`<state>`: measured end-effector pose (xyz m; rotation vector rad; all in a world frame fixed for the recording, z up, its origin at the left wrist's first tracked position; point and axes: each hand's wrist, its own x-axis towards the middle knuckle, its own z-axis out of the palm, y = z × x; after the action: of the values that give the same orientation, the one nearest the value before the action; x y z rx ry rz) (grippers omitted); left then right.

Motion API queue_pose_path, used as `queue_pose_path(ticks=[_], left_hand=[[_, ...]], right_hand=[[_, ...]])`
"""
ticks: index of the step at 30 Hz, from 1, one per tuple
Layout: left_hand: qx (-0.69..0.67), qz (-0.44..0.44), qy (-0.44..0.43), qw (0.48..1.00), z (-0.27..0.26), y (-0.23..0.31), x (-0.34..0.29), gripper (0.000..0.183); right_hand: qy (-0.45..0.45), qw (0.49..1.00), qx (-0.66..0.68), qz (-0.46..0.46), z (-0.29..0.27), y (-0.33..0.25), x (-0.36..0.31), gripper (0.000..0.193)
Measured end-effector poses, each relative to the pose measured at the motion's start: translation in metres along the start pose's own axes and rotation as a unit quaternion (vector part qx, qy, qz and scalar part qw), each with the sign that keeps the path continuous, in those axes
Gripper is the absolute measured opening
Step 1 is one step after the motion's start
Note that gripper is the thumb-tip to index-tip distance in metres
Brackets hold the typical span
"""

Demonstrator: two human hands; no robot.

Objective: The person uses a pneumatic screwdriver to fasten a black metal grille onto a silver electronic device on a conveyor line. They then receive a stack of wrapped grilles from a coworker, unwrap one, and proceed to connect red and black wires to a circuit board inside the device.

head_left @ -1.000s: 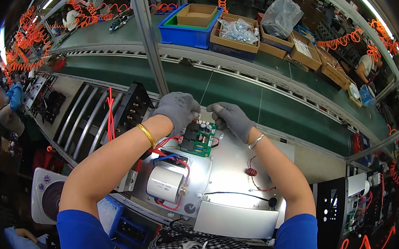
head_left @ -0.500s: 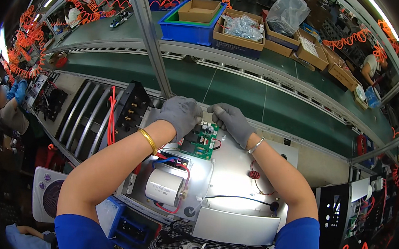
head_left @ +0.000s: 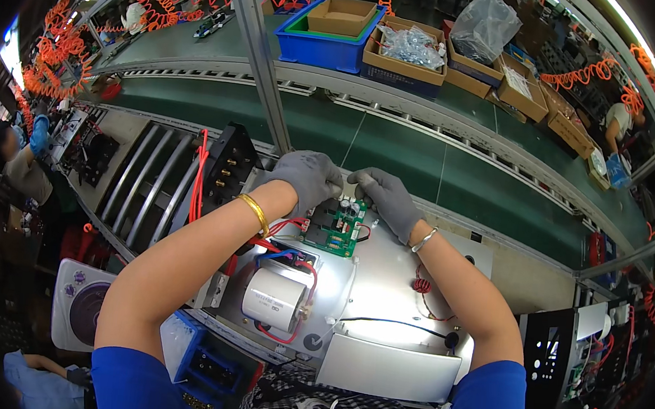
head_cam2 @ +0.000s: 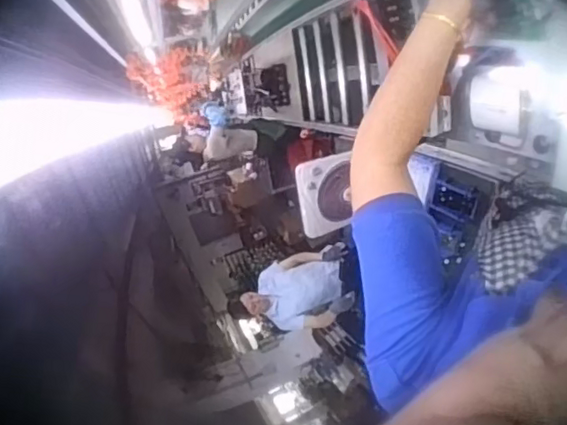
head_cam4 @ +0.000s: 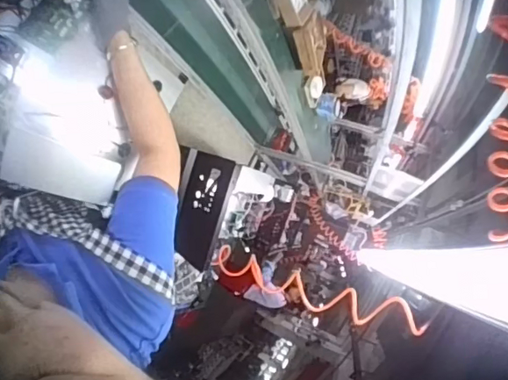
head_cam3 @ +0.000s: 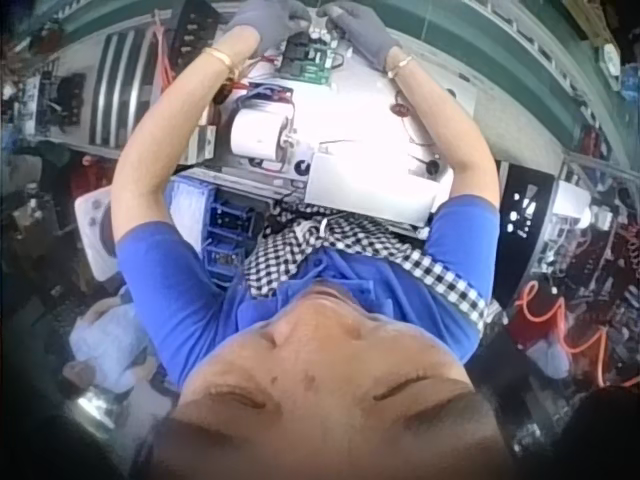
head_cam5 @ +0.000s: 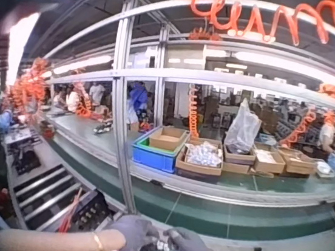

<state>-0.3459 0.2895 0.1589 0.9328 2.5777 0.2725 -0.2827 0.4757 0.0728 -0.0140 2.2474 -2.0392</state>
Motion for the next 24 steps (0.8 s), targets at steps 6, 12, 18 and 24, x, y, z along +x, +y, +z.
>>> queue_pose_path(ticks=[6, 12, 18, 24], left_hand=[[0.038, -0.016, -0.030, 0.999, -0.012, 0.013, 0.001, 0.025], [0.032, -0.033, -0.032, 0.998, -0.008, 0.014, 0.009, 0.021], [0.114, -0.088, -0.051, 0.988, 0.003, 0.017, 0.033, 0.027], [0.074, -0.090, -0.041, 0.992, -0.005, 0.020, 0.016, 0.059]], right_hand=[[0.001, 1.000, -0.019, -0.010, -0.001, 0.000, 0.000, 0.033], [-0.005, 1.000, -0.011, -0.013, -0.003, 0.001, -0.003, 0.033], [-0.022, 1.000, 0.004, -0.006, -0.005, 0.003, -0.006, 0.033], [-0.035, 0.998, -0.040, -0.044, -0.003, 0.010, -0.004, 0.035]])
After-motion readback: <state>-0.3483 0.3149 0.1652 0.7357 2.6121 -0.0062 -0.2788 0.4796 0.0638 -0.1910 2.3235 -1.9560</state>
